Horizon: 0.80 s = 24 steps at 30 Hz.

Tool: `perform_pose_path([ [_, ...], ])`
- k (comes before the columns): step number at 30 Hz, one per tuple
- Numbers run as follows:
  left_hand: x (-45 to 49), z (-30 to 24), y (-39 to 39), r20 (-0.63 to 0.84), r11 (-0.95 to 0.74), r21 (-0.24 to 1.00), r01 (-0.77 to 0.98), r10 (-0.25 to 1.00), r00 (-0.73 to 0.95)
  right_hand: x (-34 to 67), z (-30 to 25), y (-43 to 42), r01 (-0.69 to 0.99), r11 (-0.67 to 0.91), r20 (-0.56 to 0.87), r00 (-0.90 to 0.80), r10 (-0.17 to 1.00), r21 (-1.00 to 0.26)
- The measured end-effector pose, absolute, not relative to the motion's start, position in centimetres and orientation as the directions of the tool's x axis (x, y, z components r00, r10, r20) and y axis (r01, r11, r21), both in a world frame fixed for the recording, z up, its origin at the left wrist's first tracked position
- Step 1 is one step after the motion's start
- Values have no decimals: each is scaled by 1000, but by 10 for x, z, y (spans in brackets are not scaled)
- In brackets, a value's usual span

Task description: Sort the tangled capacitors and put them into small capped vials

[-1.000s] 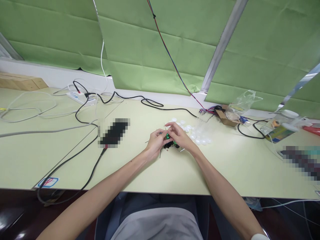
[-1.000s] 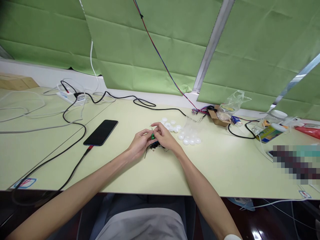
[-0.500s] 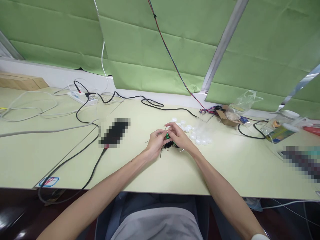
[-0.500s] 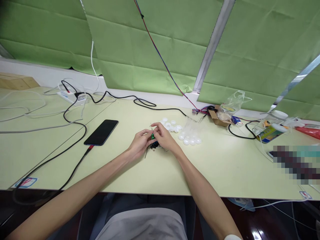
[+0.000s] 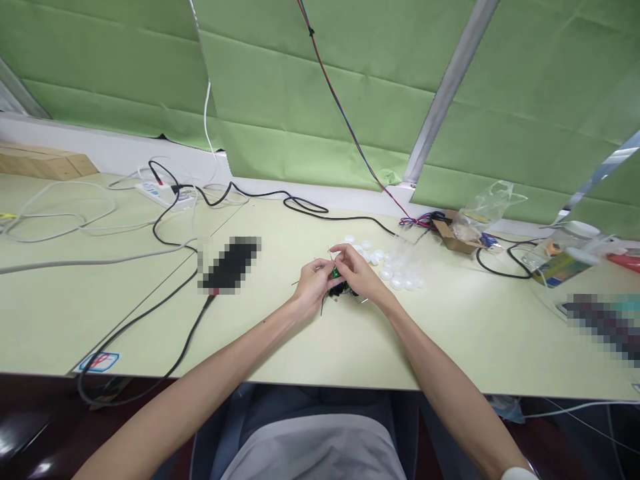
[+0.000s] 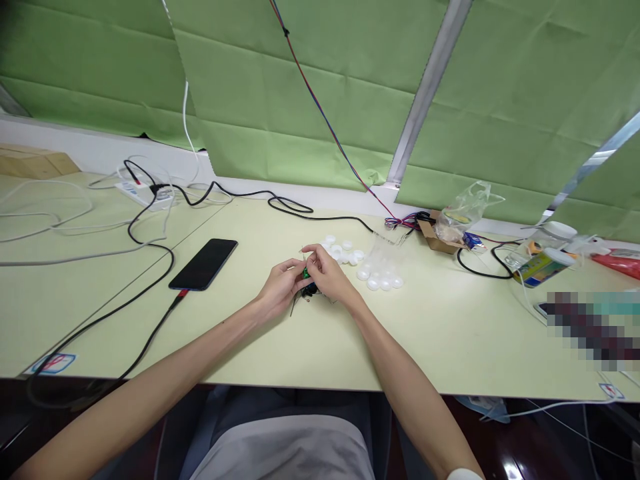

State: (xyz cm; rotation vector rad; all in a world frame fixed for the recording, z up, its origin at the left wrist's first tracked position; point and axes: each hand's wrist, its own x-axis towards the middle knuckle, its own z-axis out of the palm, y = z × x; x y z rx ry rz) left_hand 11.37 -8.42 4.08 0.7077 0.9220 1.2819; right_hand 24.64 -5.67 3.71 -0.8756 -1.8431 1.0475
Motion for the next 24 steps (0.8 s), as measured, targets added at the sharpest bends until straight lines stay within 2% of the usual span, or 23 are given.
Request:
perform_pose_path([
  [10, 116, 46, -86, -181, 168, 807, -567, 983, 33, 247, 43, -61, 204, 415, 315, -390, 865, -887],
  [24, 115, 44, -83, -155, 195, 736, -648, 981, 119, 247, 50, -64, 228, 425, 332, -354, 874, -876],
])
